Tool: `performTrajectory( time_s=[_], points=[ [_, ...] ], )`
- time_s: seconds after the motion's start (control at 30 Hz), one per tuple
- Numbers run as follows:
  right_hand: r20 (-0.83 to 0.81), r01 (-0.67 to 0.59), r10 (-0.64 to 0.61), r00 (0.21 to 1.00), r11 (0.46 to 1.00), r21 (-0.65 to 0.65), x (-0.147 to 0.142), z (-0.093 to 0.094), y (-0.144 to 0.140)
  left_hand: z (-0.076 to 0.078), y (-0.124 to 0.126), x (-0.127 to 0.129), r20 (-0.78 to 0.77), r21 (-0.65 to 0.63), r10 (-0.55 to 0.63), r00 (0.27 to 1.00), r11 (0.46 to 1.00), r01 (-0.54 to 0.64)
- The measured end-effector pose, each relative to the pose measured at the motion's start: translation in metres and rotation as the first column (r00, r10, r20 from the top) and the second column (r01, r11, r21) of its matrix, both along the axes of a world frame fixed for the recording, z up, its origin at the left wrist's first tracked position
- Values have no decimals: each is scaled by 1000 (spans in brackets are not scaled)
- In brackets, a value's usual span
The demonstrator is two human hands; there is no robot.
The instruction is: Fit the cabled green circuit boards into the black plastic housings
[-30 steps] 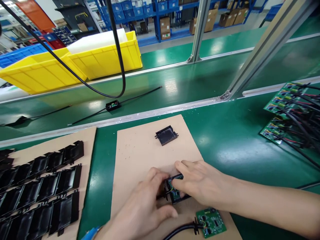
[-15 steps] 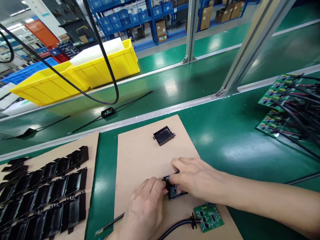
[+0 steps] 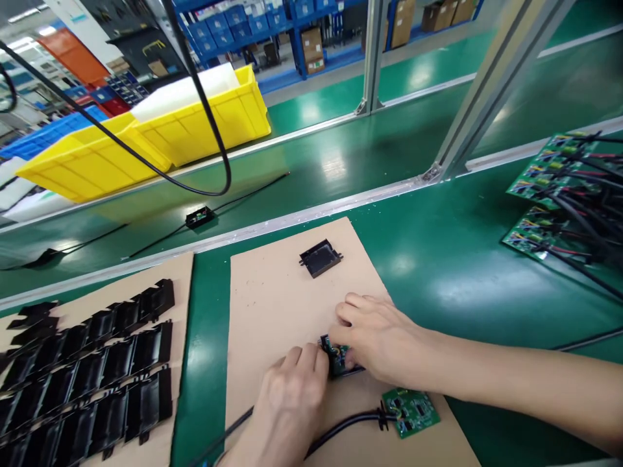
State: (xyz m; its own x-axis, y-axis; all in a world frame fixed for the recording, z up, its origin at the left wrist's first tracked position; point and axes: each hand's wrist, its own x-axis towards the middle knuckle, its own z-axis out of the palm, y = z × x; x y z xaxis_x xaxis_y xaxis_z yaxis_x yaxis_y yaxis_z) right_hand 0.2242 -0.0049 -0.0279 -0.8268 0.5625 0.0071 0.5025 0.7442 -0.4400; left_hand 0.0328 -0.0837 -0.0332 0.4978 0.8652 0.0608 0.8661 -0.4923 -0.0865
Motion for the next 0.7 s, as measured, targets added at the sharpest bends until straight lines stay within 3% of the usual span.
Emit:
performTrajectory(
  time_s=[0.17, 0.33, 0.5, 0.7],
  points=[
    [203, 70, -40, 978, 987, -142, -26, 24, 21, 5, 9, -13, 178, -76, 33, 984, 997, -20],
    [421, -12, 129, 898, 963, -269, -51, 36, 42, -7, 14, -23, 445, -139, 14, 895, 989, 54],
    [289, -45, 100, 952, 981, -191, -46, 22, 33, -13, 27, -31, 542, -221, 33, 840, 970, 104],
    [38, 22, -20, 999, 998, -56, 1, 22, 12, 7, 16, -27, 509, -174, -1, 861, 979, 104]
  ],
)
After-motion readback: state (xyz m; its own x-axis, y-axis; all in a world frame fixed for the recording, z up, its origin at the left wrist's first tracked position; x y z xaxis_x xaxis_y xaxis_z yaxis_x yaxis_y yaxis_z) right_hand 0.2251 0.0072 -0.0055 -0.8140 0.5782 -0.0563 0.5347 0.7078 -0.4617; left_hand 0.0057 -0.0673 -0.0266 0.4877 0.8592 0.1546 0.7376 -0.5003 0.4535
